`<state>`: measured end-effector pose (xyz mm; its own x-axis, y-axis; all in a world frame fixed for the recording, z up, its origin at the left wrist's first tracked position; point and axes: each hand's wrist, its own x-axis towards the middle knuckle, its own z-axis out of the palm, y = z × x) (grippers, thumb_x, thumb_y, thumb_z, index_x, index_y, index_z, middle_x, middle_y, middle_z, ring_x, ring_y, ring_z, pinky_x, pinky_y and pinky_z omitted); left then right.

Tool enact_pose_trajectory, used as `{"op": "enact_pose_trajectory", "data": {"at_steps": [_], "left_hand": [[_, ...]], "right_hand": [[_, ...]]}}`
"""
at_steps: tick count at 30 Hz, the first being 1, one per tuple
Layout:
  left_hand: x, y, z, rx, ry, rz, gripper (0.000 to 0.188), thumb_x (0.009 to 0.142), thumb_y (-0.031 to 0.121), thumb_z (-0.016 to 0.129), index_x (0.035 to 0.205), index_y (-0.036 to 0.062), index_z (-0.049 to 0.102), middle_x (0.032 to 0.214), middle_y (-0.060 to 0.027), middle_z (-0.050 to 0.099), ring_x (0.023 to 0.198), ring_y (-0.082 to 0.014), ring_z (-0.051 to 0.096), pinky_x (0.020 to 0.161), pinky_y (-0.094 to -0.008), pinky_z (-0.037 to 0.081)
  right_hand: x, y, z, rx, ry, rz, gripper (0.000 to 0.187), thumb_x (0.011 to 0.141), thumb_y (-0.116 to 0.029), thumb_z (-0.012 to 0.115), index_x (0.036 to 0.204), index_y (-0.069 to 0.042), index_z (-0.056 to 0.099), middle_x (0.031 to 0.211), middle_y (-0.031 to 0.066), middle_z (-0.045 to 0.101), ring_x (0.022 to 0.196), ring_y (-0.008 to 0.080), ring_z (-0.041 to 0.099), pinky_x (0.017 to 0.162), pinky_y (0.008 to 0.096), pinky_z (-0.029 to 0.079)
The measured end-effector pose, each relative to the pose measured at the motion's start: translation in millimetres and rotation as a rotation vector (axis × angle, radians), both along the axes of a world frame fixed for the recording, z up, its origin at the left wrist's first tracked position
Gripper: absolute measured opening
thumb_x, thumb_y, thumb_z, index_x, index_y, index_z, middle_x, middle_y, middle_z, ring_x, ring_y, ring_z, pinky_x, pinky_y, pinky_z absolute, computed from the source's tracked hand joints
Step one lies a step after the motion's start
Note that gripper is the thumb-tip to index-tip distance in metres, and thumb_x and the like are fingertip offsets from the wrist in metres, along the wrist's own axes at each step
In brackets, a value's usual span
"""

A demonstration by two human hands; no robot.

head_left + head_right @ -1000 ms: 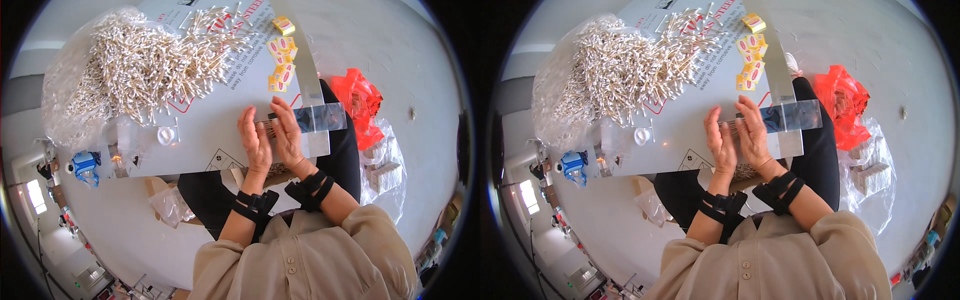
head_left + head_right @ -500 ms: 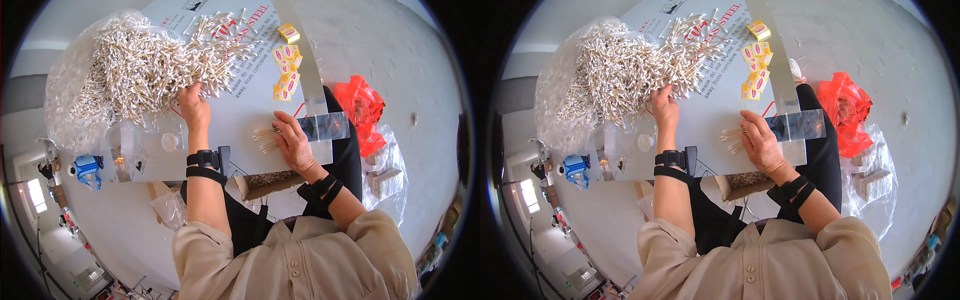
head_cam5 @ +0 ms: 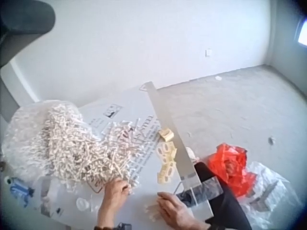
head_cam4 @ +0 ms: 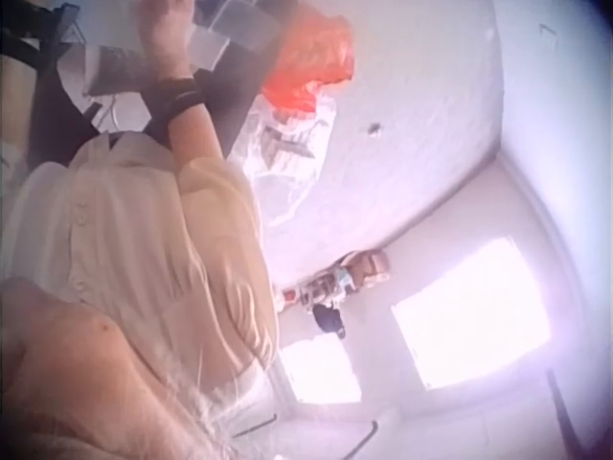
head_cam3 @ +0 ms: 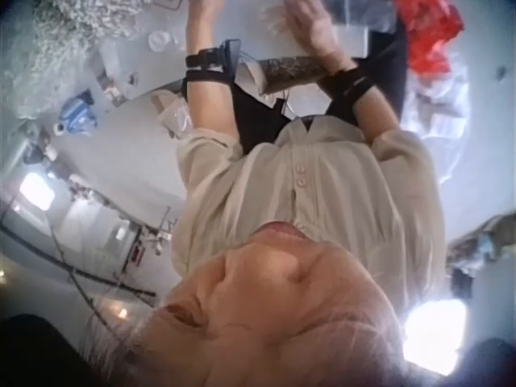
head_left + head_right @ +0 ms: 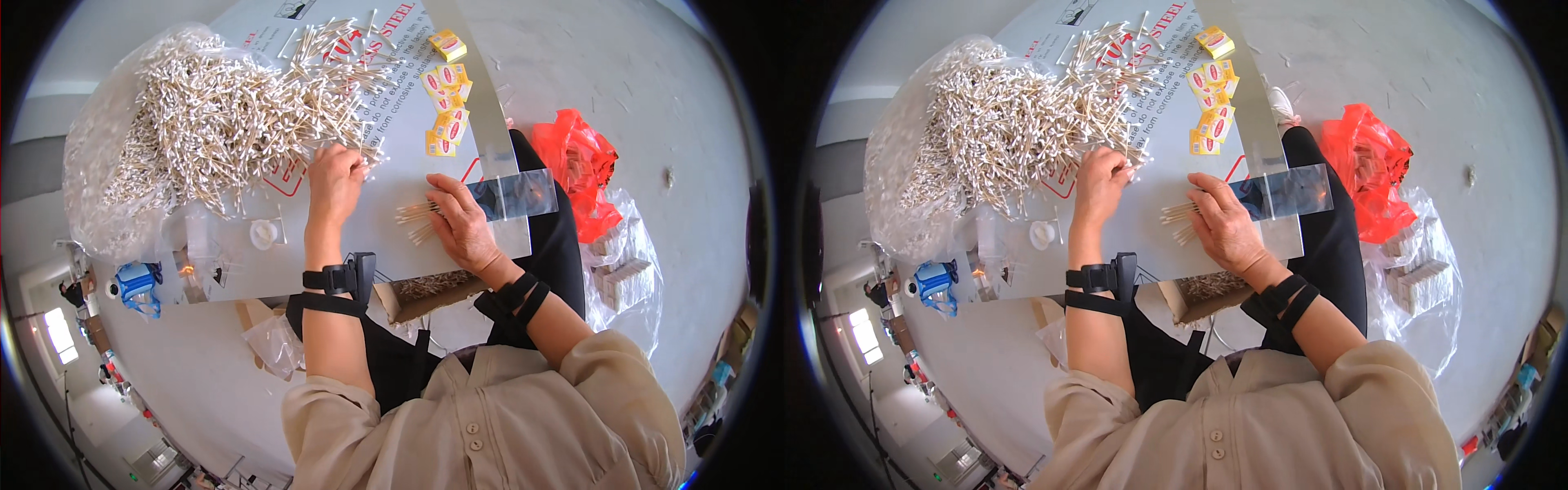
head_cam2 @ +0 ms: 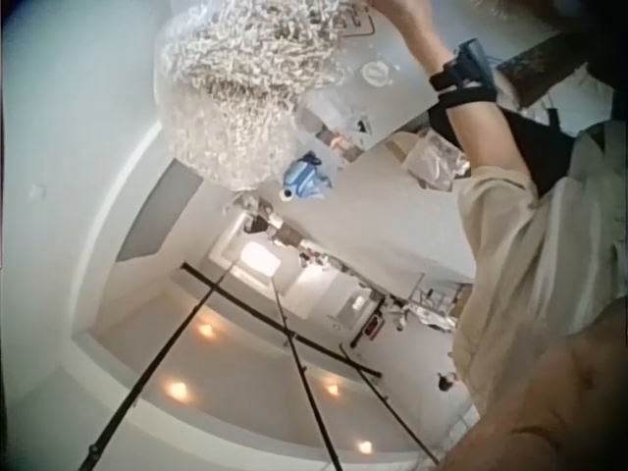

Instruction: The person is manually aligning cotton swabs and packaging them into plastic sleeves with labels.

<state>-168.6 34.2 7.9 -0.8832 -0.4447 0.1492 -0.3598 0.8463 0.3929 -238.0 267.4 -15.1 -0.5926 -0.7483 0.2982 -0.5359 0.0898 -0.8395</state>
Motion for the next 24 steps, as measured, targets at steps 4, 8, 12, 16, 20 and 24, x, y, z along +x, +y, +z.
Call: {"op": "enact_pose_trajectory", "data": {"at_steps": [4,8,12,16,20,24], "left_hand": [[-5.0,-4.4,-7.1,0.204,0.010,0.124,0.021,0.073,0.005,0.073,0.092,0.0058,0.066,0.093,-0.0101,0.062,0.090,-0.0310,0.058,0.080,-0.0421,0.047],[6.5,4.8,-3.5,0.223,0.015,0.189,0.030,0.071,0.008,0.075,0.099,0.0052,0.063,0.096,-0.0089,0.062,0.097,-0.0312,0.057,0.086,-0.0435,0.046],[32.4,37.5,2.6,-0.008,0.146,0.195,0.036,0.065,0.010,0.078,0.097,0.0064,0.062,0.099,-0.0064,0.060,0.100,-0.0300,0.055,0.091,-0.0470,0.042],[59.7,57.7,3.2,0.134,0.011,0.127,0.029,0.064,0.008,0.078,0.089,0.0082,0.063,0.096,-0.0053,0.058,0.097,-0.0285,0.054,0.089,-0.0458,0.042],[58.4,59.7,-13.2,0.132,-0.011,0.189,0.023,0.065,0.005,0.077,0.084,0.0083,0.063,0.094,-0.0044,0.058,0.095,-0.0280,0.054,0.087,-0.0436,0.043],[31.6,54.6,-8.8,0.089,0.120,0.146,0.036,0.067,0.005,0.077,0.099,0.0082,0.062,0.101,-0.0080,0.057,0.101,-0.0313,0.052,0.088,-0.0421,0.043]], "right_hand": [[2.0,-2.0,-0.4,-0.008,0.008,-0.010,0.032,0.080,0.003,0.063,0.110,0.004,0.055,0.127,0.0188,0.052,0.116,0.0380,0.053,0.097,0.0411,0.047],[0.2,-0.3,-1.3,-0.005,0.010,-0.006,0.031,0.080,0.002,0.063,0.110,0.004,0.055,0.128,0.0191,0.051,0.116,0.0382,0.053,0.098,0.0412,0.047],[-1.3,1.9,3.0,-0.004,-0.024,0.002,0.029,0.077,-0.001,0.065,0.105,0.003,0.058,0.128,0.0188,0.051,0.117,0.0387,0.052,0.098,0.0421,0.046],[-1.4,-1.1,1.6,0.004,0.077,0.034,0.023,0.074,-0.002,0.066,0.097,0.001,0.061,0.129,0.0179,0.051,0.118,0.0394,0.051,0.098,0.0435,0.046],[-0.2,-3.0,0.4,0.032,0.131,0.053,0.015,0.072,0.000,0.065,0.086,-0.002,0.062,0.128,0.0169,0.053,0.119,0.0394,0.051,0.099,0.0444,0.045],[-2.3,-2.1,-2.4,0.015,0.112,0.063,0.011,0.072,0.001,0.064,0.082,-0.002,0.061,0.126,0.0168,0.054,0.118,0.0389,0.051,0.099,0.0443,0.045]]}}
